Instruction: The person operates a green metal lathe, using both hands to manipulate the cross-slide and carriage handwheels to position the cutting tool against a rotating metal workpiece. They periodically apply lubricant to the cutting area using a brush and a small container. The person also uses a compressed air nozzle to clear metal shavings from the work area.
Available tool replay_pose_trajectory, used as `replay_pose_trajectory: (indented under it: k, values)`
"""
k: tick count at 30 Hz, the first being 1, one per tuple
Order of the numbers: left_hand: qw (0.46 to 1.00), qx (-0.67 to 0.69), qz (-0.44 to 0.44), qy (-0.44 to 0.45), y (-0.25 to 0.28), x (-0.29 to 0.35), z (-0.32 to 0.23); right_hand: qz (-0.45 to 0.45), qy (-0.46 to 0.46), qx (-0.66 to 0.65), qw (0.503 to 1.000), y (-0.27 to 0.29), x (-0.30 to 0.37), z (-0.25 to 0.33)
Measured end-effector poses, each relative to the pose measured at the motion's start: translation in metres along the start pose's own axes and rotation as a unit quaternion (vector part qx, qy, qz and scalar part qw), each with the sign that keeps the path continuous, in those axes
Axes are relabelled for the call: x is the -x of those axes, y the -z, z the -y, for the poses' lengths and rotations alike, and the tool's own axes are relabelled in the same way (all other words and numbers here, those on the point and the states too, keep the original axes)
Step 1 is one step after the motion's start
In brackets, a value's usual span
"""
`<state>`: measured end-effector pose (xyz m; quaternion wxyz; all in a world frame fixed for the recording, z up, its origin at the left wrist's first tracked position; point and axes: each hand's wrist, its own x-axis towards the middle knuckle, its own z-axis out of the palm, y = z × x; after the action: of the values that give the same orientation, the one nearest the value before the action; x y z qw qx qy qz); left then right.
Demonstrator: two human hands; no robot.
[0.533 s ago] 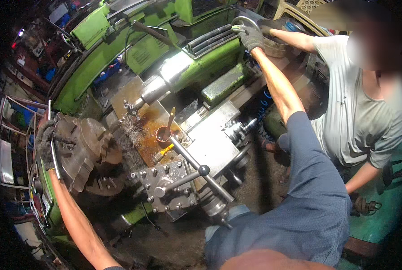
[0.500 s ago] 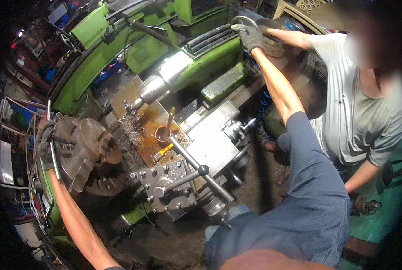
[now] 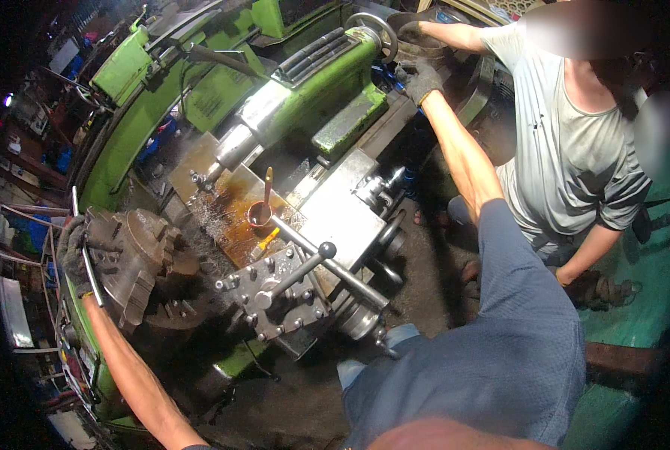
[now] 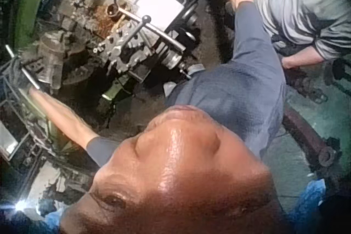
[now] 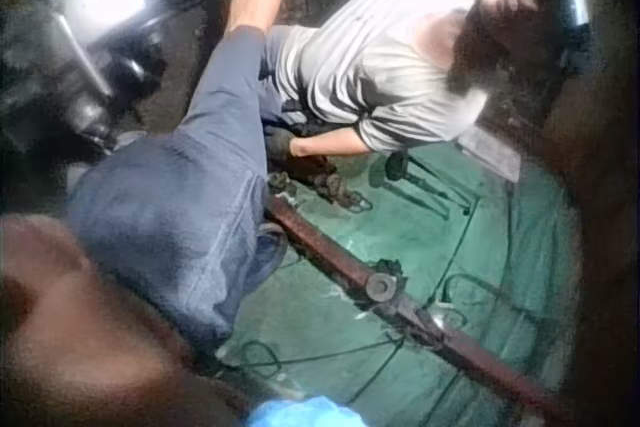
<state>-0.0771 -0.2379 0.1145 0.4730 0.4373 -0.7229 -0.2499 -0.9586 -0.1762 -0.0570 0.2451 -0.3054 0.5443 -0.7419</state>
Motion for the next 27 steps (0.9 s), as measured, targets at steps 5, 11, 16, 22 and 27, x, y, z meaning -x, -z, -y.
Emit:
replay_pose_trajectory:
  k: [5,11,16,22,27]
  values:
    - [1.000,0.003,-0.009,0.002,-0.005,0.008,-0.008,-0.026,-0.174,-0.284,0.943,-0.034,0.106,0.041]
    - [0.998,-0.018,-0.025,-0.051,-0.009,0.001,0.001,0.074,-0.194,-0.229,0.951,-0.035,0.225,0.081]
    - [0.998,0.003,-0.051,-0.040,-0.031,-0.001,-0.018,0.098,-0.161,-0.224,0.956,-0.056,0.323,0.155]
    - [0.995,0.060,-0.075,-0.031,-0.038,-0.003,-0.015,0.146,-0.122,-0.221,0.956,-0.063,0.394,0.190]
    - [0.995,0.067,-0.077,0.003,-0.043,-0.003,-0.014,0.070,-0.278,-0.440,0.851,-0.086,0.447,0.218]
